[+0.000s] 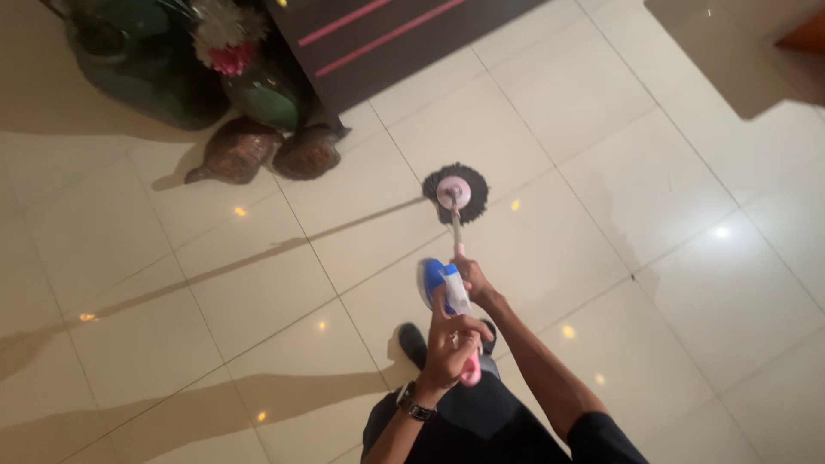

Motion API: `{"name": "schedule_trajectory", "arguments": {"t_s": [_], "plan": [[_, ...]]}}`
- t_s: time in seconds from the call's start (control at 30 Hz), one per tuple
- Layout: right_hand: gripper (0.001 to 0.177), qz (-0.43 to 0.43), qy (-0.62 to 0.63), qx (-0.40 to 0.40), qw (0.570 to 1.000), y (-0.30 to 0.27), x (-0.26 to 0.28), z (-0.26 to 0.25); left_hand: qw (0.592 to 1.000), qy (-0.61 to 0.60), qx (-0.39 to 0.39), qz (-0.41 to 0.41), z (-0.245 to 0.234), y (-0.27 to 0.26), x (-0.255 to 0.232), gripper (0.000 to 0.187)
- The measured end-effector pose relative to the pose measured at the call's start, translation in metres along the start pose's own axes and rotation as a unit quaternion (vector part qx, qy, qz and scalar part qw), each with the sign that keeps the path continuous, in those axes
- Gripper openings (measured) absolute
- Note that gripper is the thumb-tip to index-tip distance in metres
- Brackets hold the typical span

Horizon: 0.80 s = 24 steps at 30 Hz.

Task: The person sprays cleaning liquid from a blue bottle onto the tiled floor and wipes it with a spin mop.

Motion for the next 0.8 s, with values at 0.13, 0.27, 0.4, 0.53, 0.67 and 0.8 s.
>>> {"name": "schedule_trajectory", "arguments": {"t_s": [0.13, 0.27, 0.4, 0.53, 0.67, 0.8], "plan": [[0.036, 0.020, -0.004, 0.016, 1.000, -0.019, 0.007, -0.021, 0.998, -0.003, -0.020, 0.065, 0.010, 0.026, 0.020, 0.043], [0.032, 0.081, 0.071, 0.047, 0.993, -0.044, 0.005, -0.038, 0.991, -0.023, -0.128, 0.025, 0.010, 0.048, 0.041, 0.087], [0.020, -0.105, -0.087, 0.068, 0.988, -0.057, 0.024, -0.059, 0.979, -0.023, -0.204, -0.001, 0.009, 0.060, 0.054, 0.092], [0.031, -0.116, -0.134, 0.068, 0.982, -0.054, 0.013, -0.076, 0.971, 0.024, -0.238, 0.006, 0.001, 0.070, 0.075, 0.069], [0.028, -0.101, -0.095, 0.083, 0.987, -0.038, -0.002, -0.093, 0.947, 0.129, -0.287, -0.069, -0.023, 0.087, 0.101, 0.045], [0.021, -0.074, -0.036, 0.106, 0.991, -0.016, -0.019, -0.105, 0.938, 0.110, -0.308, -0.115, -0.049, 0.107, 0.129, 0.060]]}}
Point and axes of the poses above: each hand's wrist, its own y-axis towards the middle knuckle, its own z-axis out of the palm, x = y × z, the point moved 5 cm from there along y, towards the middle knuckle, and after that the axes turned 13 degrees about x, right-handed, at the moved point
